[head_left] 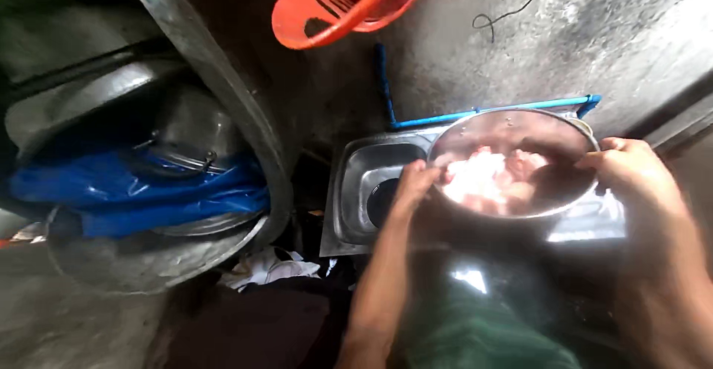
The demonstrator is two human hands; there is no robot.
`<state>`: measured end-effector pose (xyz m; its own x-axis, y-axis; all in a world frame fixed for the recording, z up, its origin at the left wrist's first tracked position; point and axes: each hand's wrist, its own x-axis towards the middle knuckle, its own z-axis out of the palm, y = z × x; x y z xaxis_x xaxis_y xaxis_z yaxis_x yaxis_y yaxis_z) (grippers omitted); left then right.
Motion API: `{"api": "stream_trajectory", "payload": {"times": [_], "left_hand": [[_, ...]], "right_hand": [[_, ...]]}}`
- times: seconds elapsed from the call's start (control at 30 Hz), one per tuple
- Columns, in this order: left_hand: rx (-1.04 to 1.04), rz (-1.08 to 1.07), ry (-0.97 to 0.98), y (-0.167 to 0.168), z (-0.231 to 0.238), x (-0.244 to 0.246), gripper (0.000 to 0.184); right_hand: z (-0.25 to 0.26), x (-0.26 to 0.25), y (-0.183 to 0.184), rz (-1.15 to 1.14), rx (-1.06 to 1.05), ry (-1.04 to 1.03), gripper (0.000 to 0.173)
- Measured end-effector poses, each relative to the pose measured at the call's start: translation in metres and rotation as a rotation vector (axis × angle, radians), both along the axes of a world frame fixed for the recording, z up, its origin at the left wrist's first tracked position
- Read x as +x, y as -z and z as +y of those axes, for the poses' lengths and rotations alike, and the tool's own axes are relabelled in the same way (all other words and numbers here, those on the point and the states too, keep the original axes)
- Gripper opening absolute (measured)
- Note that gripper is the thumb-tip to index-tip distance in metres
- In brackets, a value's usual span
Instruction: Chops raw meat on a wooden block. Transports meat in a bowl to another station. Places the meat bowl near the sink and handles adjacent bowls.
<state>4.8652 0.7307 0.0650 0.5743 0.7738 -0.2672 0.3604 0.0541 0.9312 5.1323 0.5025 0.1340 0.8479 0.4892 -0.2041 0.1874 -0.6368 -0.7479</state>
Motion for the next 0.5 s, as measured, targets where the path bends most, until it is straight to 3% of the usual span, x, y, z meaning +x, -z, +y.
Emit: {"api": "stream_trajectory", "payload": {"times": [0.23,0.4,0.47,0.5], "left_hand": [[0.102,0.116,-0.271,-0.04,0.057,-0.116,0.022],[0.141,0.194,-0.456,-0.021,0.083,-0.152,0.021],[0.146,0.168,-0.522,-0.008,0.092,-0.154,0.02],[0.142,0.173,-0.529,-0.003,0.095,-0.156,0.022]], "right_hand": [[0.123,-0.076,0.011,0.189,0.054,-0.239,0.02],[0.201,-0.096,0.036,0.257,-0.033,-0.398,0.022],[0.202,-0.105,0.059,-0.013,0.401,-0.556,0.021],[0.191,-0.123,0.044,-0.159,0.672,-0.636,0.024]]}}
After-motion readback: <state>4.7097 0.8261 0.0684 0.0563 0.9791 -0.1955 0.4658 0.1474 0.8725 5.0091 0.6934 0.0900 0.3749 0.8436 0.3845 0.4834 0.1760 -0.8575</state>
